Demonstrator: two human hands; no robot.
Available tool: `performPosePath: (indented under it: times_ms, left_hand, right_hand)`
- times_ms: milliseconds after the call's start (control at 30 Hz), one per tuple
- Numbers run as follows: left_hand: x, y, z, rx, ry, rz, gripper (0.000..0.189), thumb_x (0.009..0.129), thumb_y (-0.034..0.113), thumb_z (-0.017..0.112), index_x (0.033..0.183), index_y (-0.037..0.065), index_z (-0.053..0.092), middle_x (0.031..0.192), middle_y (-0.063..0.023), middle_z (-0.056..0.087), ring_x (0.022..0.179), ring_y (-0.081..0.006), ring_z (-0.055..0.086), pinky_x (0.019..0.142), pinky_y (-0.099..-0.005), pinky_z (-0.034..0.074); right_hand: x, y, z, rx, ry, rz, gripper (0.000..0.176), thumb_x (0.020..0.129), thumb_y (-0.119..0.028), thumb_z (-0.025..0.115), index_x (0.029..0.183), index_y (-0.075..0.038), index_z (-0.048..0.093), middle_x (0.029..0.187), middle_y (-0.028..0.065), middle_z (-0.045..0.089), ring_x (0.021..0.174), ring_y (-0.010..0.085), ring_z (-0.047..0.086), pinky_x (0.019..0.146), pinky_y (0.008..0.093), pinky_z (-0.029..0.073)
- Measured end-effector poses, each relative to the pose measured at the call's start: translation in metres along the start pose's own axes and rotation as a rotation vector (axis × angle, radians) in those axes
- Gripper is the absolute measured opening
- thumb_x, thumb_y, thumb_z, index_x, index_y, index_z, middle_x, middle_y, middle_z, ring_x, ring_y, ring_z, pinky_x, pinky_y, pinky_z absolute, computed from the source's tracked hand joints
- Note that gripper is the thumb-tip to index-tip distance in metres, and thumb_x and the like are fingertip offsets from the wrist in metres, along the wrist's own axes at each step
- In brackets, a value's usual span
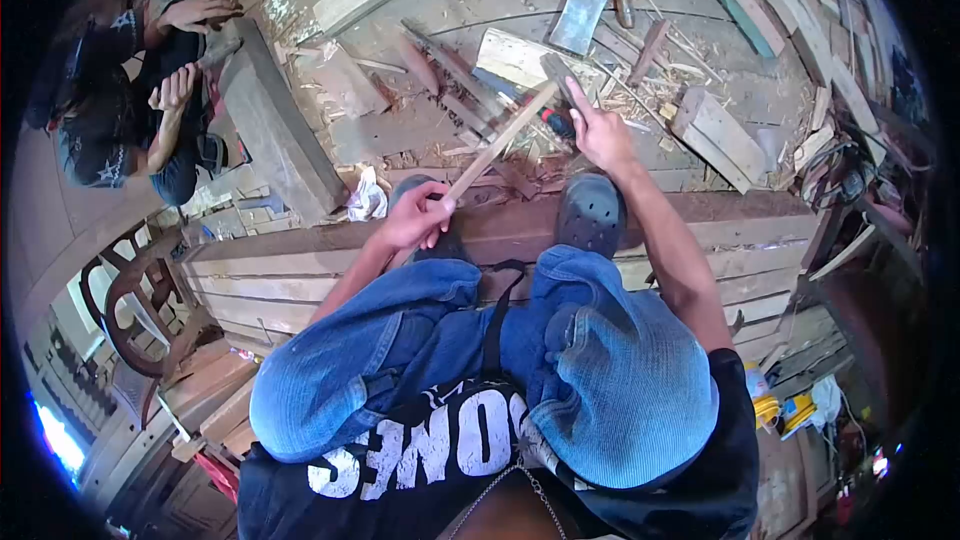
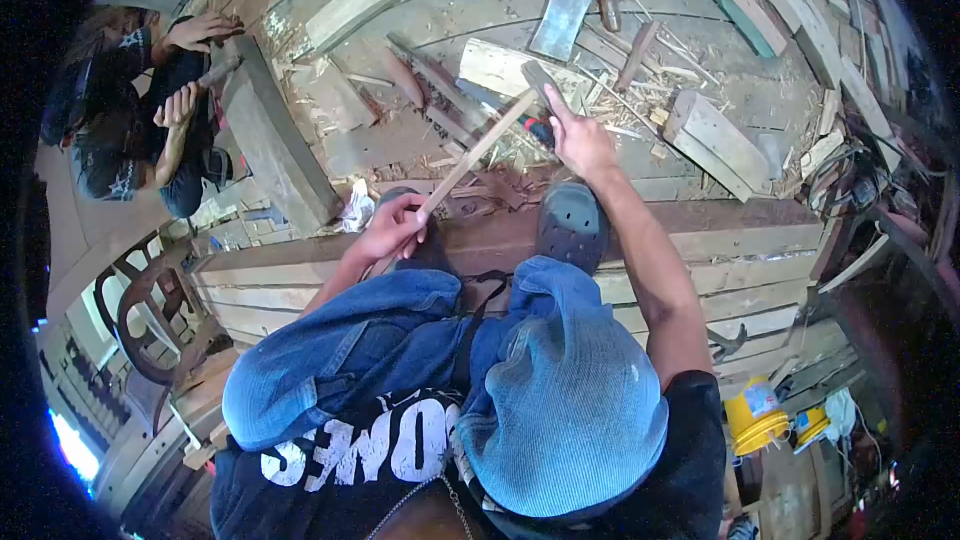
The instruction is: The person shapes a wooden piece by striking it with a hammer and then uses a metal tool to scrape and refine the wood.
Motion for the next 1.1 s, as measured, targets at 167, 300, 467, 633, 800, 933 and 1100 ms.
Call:
performPosePath:
  times_ms: [167,300,467,633,800,933,1100]
  left_hand:
    - [-0.001,-0.001,0.010,0.313,0.033,0.040,0.043,0.099,0.025,0.054,0.138,0.007,0.048,0.064,0.0007,0.051,0.042,-0.0063,0.045,0.038,-0.0228,0.036]
    - [-0.001,-0.009,0.009,0.166,0.009,-0.017,0.040,0.100,0.024,0.051,0.137,0.011,0.051,0.062,0.0017,0.050,0.041,-0.0046,0.043,0.037,-0.0221,0.035]
    - [0.002,-0.014,0.002,0.098,-0.011,-0.054,0.038,0.101,0.027,0.049,0.135,0.011,0.053,0.061,0.0011,0.051,0.040,-0.0041,0.042,0.035,-0.0210,0.033]
    - [0.012,-0.009,-0.001,0.003,-0.072,-0.065,0.029,0.101,0.032,0.048,0.109,0.007,0.060,0.061,-0.0001,0.052,0.039,-0.0045,0.041,0.034,-0.0208,0.031]
    - [0.008,-0.019,-0.003,-0.093,-0.080,-0.131,0.032,0.100,0.037,0.049,0.092,0.007,0.058,0.062,-0.0017,0.053,0.037,-0.0055,0.041,0.032,-0.0218,0.031]
    - [0.005,-0.031,-0.009,-0.130,-0.111,-0.178,0.032,0.100,0.037,0.049,0.096,0.007,0.058,0.061,-0.0023,0.054,0.036,-0.0067,0.042,0.032,-0.0215,0.032]
    - [0.012,-0.030,-0.014,-0.118,-0.127,-0.161,0.041,0.100,0.041,0.048,0.114,0.004,0.058,0.060,-0.0024,0.052,0.035,-0.0067,0.040,0.031,-0.0206,0.031]
  right_hand:
    - [-0.009,-0.008,0.004,0.002,-0.048,-0.043,0.058,0.096,-0.027,0.048,0.148,-0.040,0.024,0.066,0.0211,0.062,0.063,0.0411,0.064,0.065,0.0531,0.054]
    - [-0.002,0.002,-0.007,0.003,-0.066,-0.083,0.057,0.097,-0.026,0.047,0.148,-0.036,0.025,0.065,0.0208,0.063,0.061,0.0414,0.064,0.062,0.0517,0.055]
    - [-0.013,-0.019,-0.009,-0.032,-0.141,-0.161,0.057,0.097,-0.019,0.047,0.150,-0.026,0.025,0.063,0.0184,0.062,0.049,0.0286,0.059,0.054,0.0438,0.056]
    - [-0.009,-0.014,-0.002,-0.007,-0.160,-0.126,0.060,0.098,-0.019,0.046,0.151,-0.027,0.021,0.068,0.0149,0.063,0.045,0.0242,0.054,0.039,0.0350,0.052]
    - [0.008,0.005,0.002,-0.126,-0.161,-0.028,0.061,0.099,-0.021,0.044,0.151,-0.033,0.016,0.072,0.0177,0.062,0.046,0.0225,0.054,0.039,0.0335,0.052]
    - [-0.006,-0.019,-0.010,-0.097,0.012,-0.300,0.056,0.099,-0.022,0.045,0.151,-0.029,0.023,0.060,0.0135,0.057,0.044,0.0215,0.051,0.038,0.0361,0.050]
    - [-0.003,-0.025,0.002,-0.066,-0.130,-0.189,0.054,0.099,-0.022,0.045,0.150,-0.026,0.027,0.056,0.0118,0.058,0.043,0.0244,0.055,0.040,0.0383,0.052]
Point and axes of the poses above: each hand's wrist, its own x-axis towards the middle knuckle, its own z-axis out of the palm, y = z × x, the point moved 9 cm from there along x, towards the middle knuckle
